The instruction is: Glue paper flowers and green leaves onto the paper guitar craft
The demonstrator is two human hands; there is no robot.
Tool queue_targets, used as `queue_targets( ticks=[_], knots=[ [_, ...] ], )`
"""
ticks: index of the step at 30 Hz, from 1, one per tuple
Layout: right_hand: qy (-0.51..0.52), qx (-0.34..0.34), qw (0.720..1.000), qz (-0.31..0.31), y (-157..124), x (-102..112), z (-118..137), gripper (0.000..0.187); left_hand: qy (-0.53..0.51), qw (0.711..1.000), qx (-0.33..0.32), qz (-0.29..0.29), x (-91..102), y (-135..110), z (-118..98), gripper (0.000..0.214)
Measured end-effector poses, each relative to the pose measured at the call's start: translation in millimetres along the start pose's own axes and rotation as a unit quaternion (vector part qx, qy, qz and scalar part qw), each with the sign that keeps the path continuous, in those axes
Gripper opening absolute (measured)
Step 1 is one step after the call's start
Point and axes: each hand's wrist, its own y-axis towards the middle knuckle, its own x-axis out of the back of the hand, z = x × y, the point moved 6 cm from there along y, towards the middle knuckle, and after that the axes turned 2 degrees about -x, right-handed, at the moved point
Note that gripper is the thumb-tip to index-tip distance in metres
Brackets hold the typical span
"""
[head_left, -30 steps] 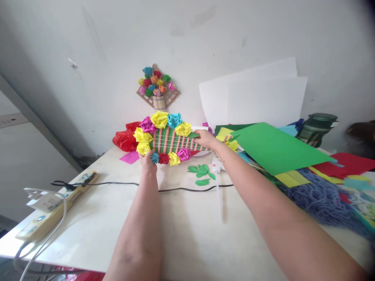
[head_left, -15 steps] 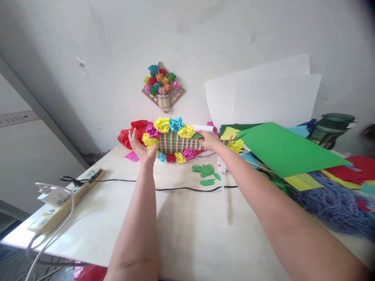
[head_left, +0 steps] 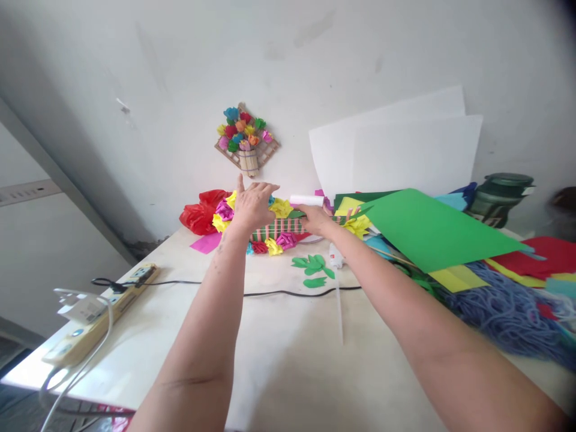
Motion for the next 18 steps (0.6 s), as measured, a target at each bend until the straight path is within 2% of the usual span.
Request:
queue_targets(
  ticks=[6,10,14,18],
  knots=[
    [0.033,-0.008,0.999,0.026,-1,6,4,0.049,-0.022,1.0,0.008,0.0,1.7,8,8,0.053],
    [0.021,0.016,0.999,0.027,-1,4,7,0.052,0.01,1.0,0.01,0.011,0.9,6,9,0.05],
    [0.002,0.011,1.0,0.029,-3,6,9,0.051,-0.004,1.0,0.014,0.012,-0.4,3,10,0.039],
    [0.035,0.012,0.998,0.043,-7,8,13,0.045,-0.009,1.0,0.018,0.021,-0.1,1,10,0.033]
  ],
)
